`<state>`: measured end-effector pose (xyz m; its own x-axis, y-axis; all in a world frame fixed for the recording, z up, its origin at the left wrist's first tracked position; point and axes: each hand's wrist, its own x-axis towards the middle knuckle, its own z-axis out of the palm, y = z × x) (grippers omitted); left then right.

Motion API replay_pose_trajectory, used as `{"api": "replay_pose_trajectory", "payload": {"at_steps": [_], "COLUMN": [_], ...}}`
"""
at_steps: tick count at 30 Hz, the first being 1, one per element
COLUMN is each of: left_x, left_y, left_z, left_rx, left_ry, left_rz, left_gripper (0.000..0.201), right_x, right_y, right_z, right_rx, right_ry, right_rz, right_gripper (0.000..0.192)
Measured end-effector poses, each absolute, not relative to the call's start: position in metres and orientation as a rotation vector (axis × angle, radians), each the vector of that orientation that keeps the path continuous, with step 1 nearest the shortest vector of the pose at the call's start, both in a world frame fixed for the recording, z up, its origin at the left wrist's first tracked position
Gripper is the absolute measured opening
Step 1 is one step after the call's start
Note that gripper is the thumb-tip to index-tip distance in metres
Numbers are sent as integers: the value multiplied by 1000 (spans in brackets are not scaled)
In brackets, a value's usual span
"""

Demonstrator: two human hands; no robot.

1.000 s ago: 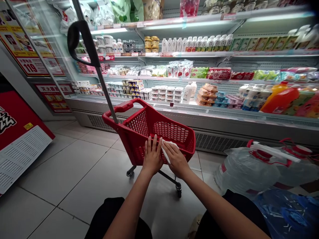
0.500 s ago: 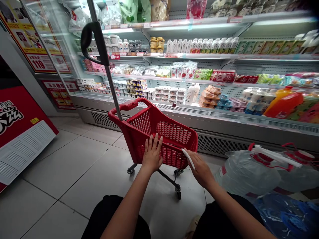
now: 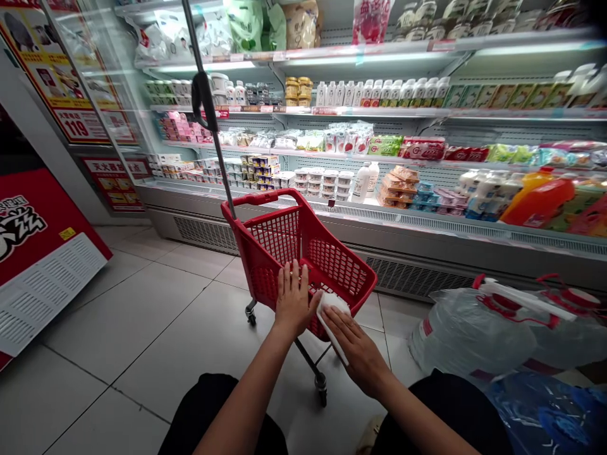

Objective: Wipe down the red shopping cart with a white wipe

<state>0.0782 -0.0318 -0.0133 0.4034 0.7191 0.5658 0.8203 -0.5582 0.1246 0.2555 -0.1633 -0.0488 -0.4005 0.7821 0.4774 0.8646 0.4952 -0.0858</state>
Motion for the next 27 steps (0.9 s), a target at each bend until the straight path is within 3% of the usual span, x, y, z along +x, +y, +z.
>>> {"api": "replay_pose_trajectory", "payload": {"at_steps": [5, 12, 16, 21, 24, 27], "left_x": [73, 79, 80, 72, 72, 75], "left_y": [-43, -61, -63, -53, -50, -49], "left_z": [-15, -24, -26, -25, -25, -25], "left_rx": [-2537, -2599, -2616, -2631, -2640, -2638], "left_ry": [-1337, -1295, -1231, -1216, -1220, -1228], "left_rz": [-847, -827, -788, -788, -785, -776], "left_gripper": [72, 104, 98, 91, 89, 88], "right_x": [282, 297, 275, 298, 327, 344], "right_y": [-166, -150, -144, -142, -135, -120], "right_z": [-65, -57, -46, -25, -6, -5], "right_rx": [-1395, -1457, -1412, -1608, -1657, -1568], "right_ry": [-2214, -1973, -1758, -1100, -948, -1277], "right_rz": [-230, -90, 145, 510, 291, -1], "right_gripper": [73, 57, 48, 65, 65, 57]}}
